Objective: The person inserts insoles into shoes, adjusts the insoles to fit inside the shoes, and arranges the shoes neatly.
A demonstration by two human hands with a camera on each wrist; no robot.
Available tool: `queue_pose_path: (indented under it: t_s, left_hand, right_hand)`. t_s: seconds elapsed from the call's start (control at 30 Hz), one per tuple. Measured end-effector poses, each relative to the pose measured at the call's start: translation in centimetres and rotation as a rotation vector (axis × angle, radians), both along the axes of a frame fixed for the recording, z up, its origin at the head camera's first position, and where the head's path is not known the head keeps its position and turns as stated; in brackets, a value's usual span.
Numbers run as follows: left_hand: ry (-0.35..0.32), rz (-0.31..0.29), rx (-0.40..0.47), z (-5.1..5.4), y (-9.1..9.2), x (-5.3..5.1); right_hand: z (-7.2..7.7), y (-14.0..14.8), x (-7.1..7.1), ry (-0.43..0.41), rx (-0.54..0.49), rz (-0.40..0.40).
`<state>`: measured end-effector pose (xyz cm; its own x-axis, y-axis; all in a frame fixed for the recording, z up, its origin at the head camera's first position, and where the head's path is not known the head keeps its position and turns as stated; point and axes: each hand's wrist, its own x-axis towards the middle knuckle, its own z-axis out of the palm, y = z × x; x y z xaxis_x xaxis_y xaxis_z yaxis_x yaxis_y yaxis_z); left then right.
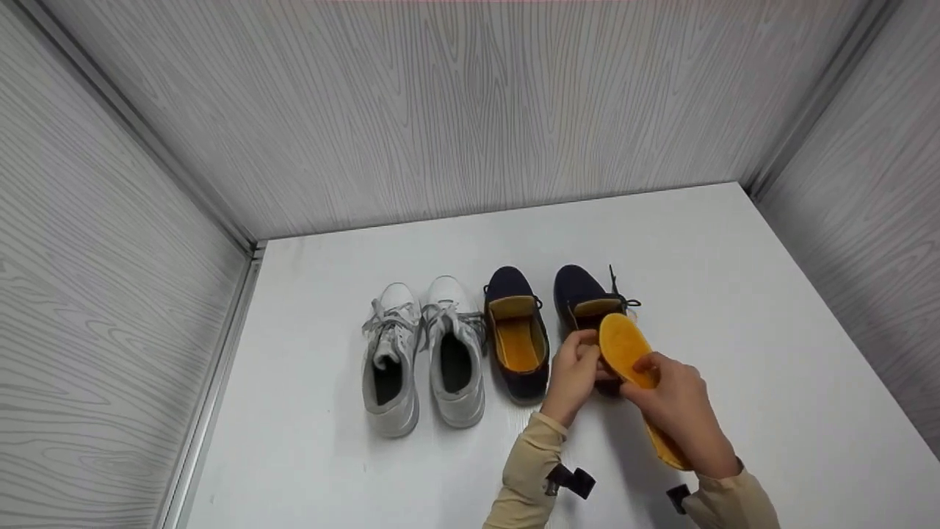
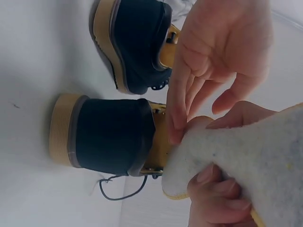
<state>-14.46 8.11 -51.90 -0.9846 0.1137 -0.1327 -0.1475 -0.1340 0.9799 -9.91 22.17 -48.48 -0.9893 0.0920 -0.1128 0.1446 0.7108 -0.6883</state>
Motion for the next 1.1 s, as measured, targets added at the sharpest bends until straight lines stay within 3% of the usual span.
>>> queue_pose_path:
  t_s: [0.23,0.37,0.57,0.67,0.77,0.93,1.1]
  left_hand:
    - [0.092,-0.038,-0.176,0.2,-1.6,-0.8]
    - [0.218,-0.043,-0.389,0.5,-2.2,-1.7]
    - [0.428,-0.003,-0.723,1.0,-2.2,-3.7]
    - [0.449,-0.003,-0.886,1.1,-1.8,-4.7]
    - [0.428,-0.015,-1.014,1.1,-1.2,-5.5]
    - [0.389,-0.016,-1.144,0.9,-0.5,-6.5]
    - [0.433,-0.032,-1.263,0.5,-0.3,-7.1]
  right_hand:
    - [-0.5,-0.6,-0.4,0.035,0.022,0.042]
    - [-0.6,-0.7,-0.8,0.063,0.036,0.071]
    - [-0.8,-0.8,-1.5,0.069,0.039,0.102]
    - [-0.9,-0.9,-1.8,0.069,0.05,0.122]
    - [-0.9,-1.1,-2.3,0.06,0.063,0.138]
    - [-0.9,-1.3,-3.3,0.058,0.097,0.17]
    - [-1.0,-1.4,-4.3,0.032,0.124,0.196]
